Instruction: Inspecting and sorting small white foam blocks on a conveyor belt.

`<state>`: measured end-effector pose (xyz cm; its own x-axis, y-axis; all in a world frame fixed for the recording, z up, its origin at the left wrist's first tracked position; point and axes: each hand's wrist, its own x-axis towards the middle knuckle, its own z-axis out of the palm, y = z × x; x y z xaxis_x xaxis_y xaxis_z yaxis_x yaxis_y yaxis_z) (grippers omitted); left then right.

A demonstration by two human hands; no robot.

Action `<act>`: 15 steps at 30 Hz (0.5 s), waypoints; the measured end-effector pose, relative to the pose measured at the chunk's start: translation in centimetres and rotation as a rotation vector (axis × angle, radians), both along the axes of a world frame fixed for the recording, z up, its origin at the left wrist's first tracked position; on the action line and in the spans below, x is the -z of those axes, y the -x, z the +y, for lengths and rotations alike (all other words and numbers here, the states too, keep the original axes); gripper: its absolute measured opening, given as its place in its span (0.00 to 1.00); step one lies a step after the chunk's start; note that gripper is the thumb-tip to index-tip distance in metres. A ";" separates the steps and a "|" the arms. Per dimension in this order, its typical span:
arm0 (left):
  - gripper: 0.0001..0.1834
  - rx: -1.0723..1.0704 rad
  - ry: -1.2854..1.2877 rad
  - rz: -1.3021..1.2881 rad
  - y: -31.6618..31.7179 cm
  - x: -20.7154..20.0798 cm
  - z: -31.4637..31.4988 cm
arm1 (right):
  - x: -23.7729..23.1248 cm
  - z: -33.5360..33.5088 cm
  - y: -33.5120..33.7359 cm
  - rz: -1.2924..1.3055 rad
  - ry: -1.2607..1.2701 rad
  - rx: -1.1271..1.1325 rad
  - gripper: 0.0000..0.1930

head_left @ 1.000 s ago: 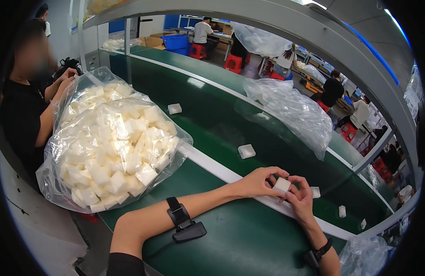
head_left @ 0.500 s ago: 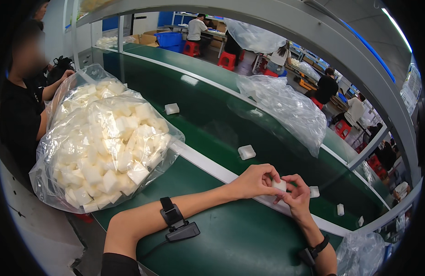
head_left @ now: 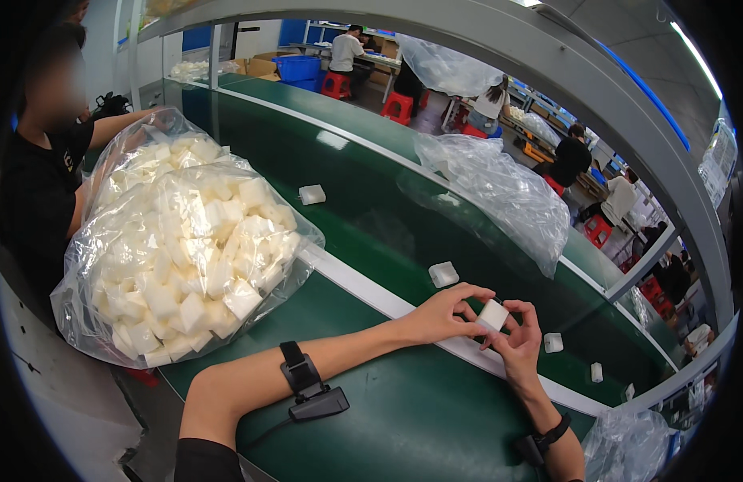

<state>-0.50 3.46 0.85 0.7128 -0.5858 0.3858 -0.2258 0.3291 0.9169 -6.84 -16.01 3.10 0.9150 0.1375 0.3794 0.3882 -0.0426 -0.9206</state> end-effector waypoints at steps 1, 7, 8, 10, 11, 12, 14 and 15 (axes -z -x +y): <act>0.30 0.003 0.022 -0.007 -0.1 0.0 0.1 | 0.1 0.0 -0.1 0.026 -0.013 -0.018 0.26; 0.27 0.152 -0.066 0.061 0.2 -0.4 0.8 | 0.3 -0.2 -0.2 0.029 0.042 -0.105 0.27; 0.26 0.152 -0.032 0.070 0.4 -0.5 0.8 | 0.1 -0.2 -0.1 0.025 0.041 -0.108 0.27; 0.25 0.154 0.002 0.080 0.6 -0.7 0.6 | -0.1 -0.1 0.3 0.003 0.061 -0.074 0.27; 0.24 0.161 0.022 0.118 0.7 -0.9 0.5 | -0.3 0.0 0.4 -0.024 0.069 -0.047 0.27; 0.24 0.183 0.034 0.167 0.8 -1.0 0.4 | -0.5 0.1 0.6 -0.019 0.067 -0.041 0.27; 0.24 0.186 0.034 0.184 0.7 -1.1 0.4 | -0.7 0.3 0.6 -0.009 0.081 -0.016 0.27; 0.24 0.203 0.017 0.214 0.7 -1.2 0.5 | -0.7 0.5 0.6 -0.007 0.091 -0.009 0.27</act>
<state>-1.15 3.93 2.04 0.6480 -0.7193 0.2505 0.0439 0.3635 0.9306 -7.40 -15.56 3.81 0.9110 0.1804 0.3709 0.3950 -0.1225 -0.9105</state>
